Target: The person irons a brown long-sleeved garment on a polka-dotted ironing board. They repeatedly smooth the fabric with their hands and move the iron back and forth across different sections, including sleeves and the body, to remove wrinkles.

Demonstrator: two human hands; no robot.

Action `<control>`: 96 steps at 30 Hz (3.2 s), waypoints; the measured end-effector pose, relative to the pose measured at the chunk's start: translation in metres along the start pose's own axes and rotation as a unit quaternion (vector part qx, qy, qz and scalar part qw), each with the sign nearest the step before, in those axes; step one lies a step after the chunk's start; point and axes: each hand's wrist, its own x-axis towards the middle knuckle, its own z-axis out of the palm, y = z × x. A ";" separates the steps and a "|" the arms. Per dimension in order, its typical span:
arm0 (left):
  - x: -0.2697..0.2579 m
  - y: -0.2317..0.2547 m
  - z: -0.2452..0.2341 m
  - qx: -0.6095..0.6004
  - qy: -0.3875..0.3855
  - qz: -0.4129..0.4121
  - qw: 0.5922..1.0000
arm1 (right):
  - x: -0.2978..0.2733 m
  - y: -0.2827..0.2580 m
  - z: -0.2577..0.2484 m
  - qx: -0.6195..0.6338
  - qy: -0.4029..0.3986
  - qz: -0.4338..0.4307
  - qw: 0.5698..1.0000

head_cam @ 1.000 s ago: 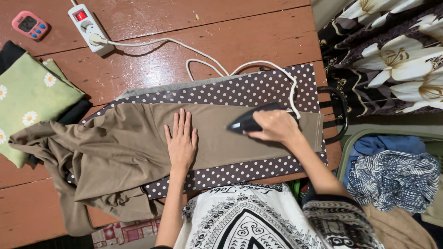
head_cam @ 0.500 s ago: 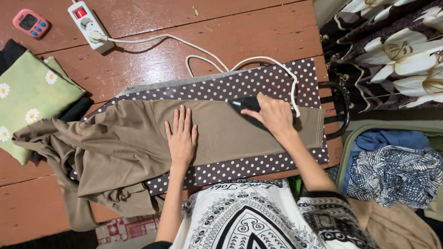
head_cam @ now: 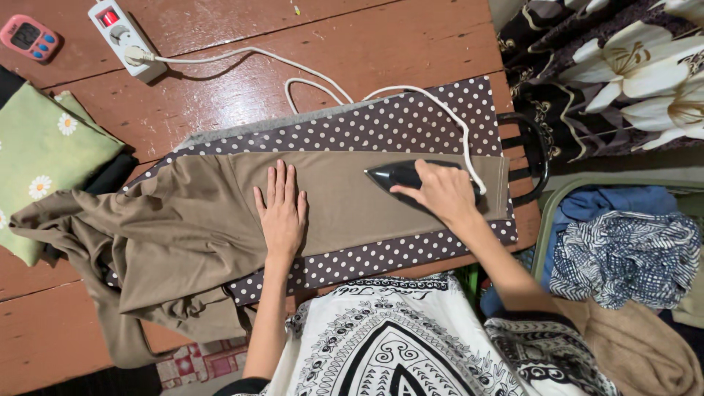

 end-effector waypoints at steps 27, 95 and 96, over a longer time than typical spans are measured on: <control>0.084 0.072 0.056 -0.017 -0.129 0.408 0.904 | -0.026 0.009 -0.023 0.036 -0.236 -0.218 0.946; 0.001 0.023 0.006 -0.028 0.002 0.015 0.999 | 0.057 0.004 0.009 -0.062 0.069 -0.134 0.987; 0.002 0.024 0.006 -0.025 0.007 0.014 1.000 | 0.065 0.001 0.012 -0.048 0.071 -0.136 0.987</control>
